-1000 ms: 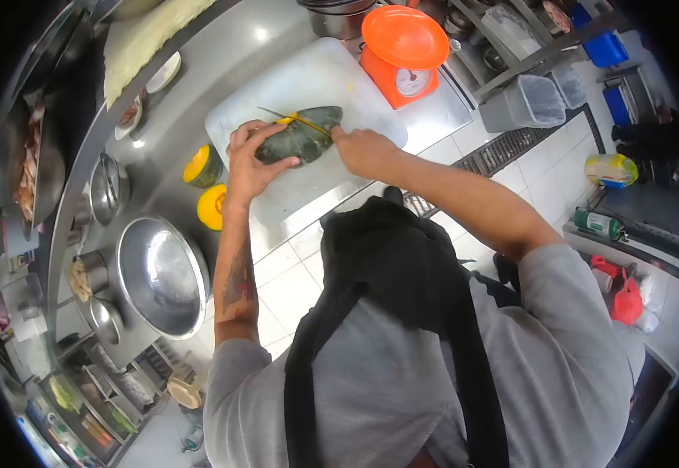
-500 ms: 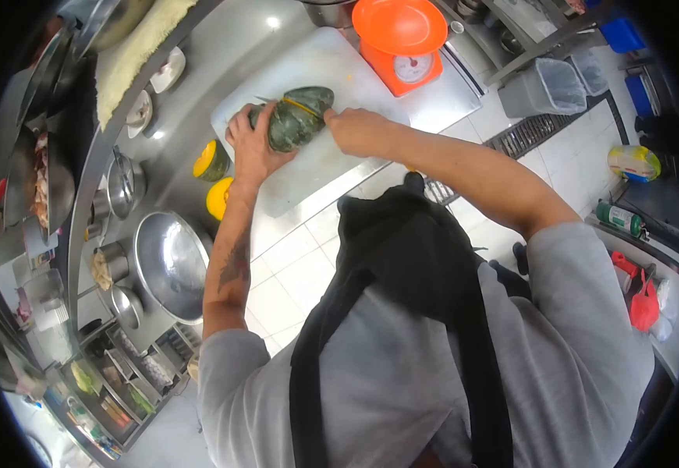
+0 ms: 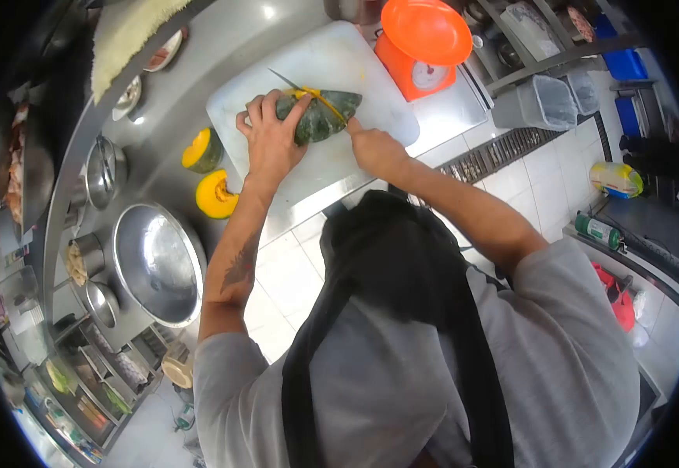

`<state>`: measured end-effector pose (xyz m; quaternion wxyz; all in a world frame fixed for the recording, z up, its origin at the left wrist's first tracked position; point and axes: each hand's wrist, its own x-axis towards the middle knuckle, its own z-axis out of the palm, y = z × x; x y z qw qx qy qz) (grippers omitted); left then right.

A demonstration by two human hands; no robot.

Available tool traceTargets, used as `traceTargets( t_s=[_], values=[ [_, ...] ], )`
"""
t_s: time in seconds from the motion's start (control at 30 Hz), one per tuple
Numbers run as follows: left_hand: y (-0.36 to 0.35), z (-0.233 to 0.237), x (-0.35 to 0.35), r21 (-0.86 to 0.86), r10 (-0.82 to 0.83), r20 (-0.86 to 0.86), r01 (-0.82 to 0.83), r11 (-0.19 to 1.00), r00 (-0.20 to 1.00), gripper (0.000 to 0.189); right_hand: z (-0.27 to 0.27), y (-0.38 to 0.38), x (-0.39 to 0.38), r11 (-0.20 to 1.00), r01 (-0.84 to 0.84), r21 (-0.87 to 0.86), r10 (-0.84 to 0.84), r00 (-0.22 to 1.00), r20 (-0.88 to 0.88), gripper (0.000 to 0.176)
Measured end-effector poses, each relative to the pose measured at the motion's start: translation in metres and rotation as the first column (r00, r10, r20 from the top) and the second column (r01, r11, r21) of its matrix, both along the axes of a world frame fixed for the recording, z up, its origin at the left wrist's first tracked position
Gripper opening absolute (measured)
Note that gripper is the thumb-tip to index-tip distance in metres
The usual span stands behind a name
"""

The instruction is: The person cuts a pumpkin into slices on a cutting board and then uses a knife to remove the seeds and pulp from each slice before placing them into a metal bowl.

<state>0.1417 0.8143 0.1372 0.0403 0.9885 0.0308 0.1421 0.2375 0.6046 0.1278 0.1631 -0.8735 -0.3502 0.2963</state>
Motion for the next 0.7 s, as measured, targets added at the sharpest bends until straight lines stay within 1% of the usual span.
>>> traceTargets(
  t_s=[0.03,0.07,0.1,0.13,0.17,0.2,0.23,0.27,0.3,0.37,0.4,0.43,0.5,0.53,0.57,0.6,0.63,0.67,0.7],
  values=[
    [0.007,0.002,0.004,0.014,-0.006,0.005,0.006,1.0,1.0,0.095,-0.003,0.001,-0.001,1.0,0.012,0.017,-0.012,1.0,-0.006,0.032],
    [0.011,0.005,0.003,-0.057,0.002,-0.023,-0.003,0.998,1.0,0.098,-0.003,0.0,-0.009,0.999,0.031,0.03,-0.03,0.999,-0.026,0.032],
    [0.017,0.011,0.006,-0.125,0.013,-0.035,-0.017,0.992,0.999,0.1,0.021,0.003,-0.01,0.998,0.039,0.045,-0.038,0.999,-0.018,0.032],
    [0.023,0.014,0.009,-0.17,0.039,-0.129,-0.061,0.983,0.991,0.104,0.048,0.005,-0.002,0.999,-0.042,0.0,0.042,0.999,0.017,0.032],
    [0.021,0.013,0.007,-0.163,0.045,-0.122,-0.065,0.984,0.992,0.104,0.068,0.006,-0.002,0.991,-0.124,-0.053,0.126,0.992,0.033,0.032],
    [0.018,0.013,0.007,-0.268,0.005,-0.119,-0.037,0.963,0.993,0.104,0.075,0.003,-0.003,0.991,-0.127,-0.048,0.129,0.991,0.038,0.032],
    [0.017,0.012,0.01,-0.369,-0.036,-0.11,-0.007,0.93,0.993,0.104,0.08,-0.001,0.0,0.986,-0.141,-0.084,0.144,0.989,0.024,0.035],
    [0.009,0.013,0.01,-0.399,-0.048,-0.071,0.016,0.917,0.996,0.102,0.082,-0.007,0.002,0.98,-0.151,-0.126,0.153,0.988,0.001,0.037],
    [-0.002,0.012,0.009,-0.407,-0.053,-0.071,0.02,0.913,0.996,0.102,0.067,-0.018,0.001,0.98,-0.147,-0.134,0.148,0.989,0.0,0.037],
    [-0.021,0.012,0.013,-0.263,-0.092,-0.029,0.081,0.961,0.995,0.098,0.016,-0.038,-0.002,0.994,-0.07,-0.089,0.071,0.997,0.01,0.042],
    [-0.02,0.014,0.015,-0.267,-0.091,-0.06,0.072,0.961,0.994,0.094,0.013,-0.033,-0.006,0.998,0.043,-0.039,-0.045,0.998,-0.051,0.048],
    [-0.014,0.012,0.02,-0.268,-0.107,-0.061,0.087,0.959,0.992,0.094,0.007,-0.031,-0.003,0.997,0.06,-0.04,-0.062,0.997,-0.052,0.048],
    [-0.003,0.01,0.012,-0.251,-0.115,0.002,0.112,0.961,0.993,0.094,0.013,-0.028,-0.015,0.995,0.094,0.031,-0.092,0.994,-0.057,0.047],
    [-0.002,0.009,0.013,-0.202,-0.074,-0.029,0.066,0.977,0.997,0.096,-0.02,-0.03,-0.018,0.989,0.111,0.096,-0.107,0.993,-0.043,0.043],
    [0.004,0.008,0.018,-0.192,-0.09,-0.015,0.086,0.978,0.996,0.096,-0.004,-0.031,-0.017,0.986,0.125,0.107,-0.123,0.992,-0.029,0.043],
    [0.016,0.007,0.019,-0.283,-0.106,-0.047,0.089,0.955,0.993,0.098,0.025,-0.031,-0.023,0.985,0.17,0.038,-0.161,0.973,-0.165,0.04],
    [0.028,0.008,0.021,-0.369,-0.133,-0.086,0.093,0.925,0.987,0.1,0.04,-0.032,-0.031,0.977,0.212,-0.033,-0.212,0.929,-0.304,0.037],
    [0.035,0.014,0.025,-0.394,-0.217,-0.112,0.157,0.905,0.97,0.102,0.037,-0.034,-0.028,0.981,0.188,-0.046,-0.192,0.925,-0.327,0.035],
    [0.038,0.013,0.025,-0.391,-0.224,-0.112,0.165,0.906,0.968,0.102,0.032,-0.038,-0.024,0.98,0.195,-0.042,-0.198,0.924,-0.327,0.035]
  ],
)
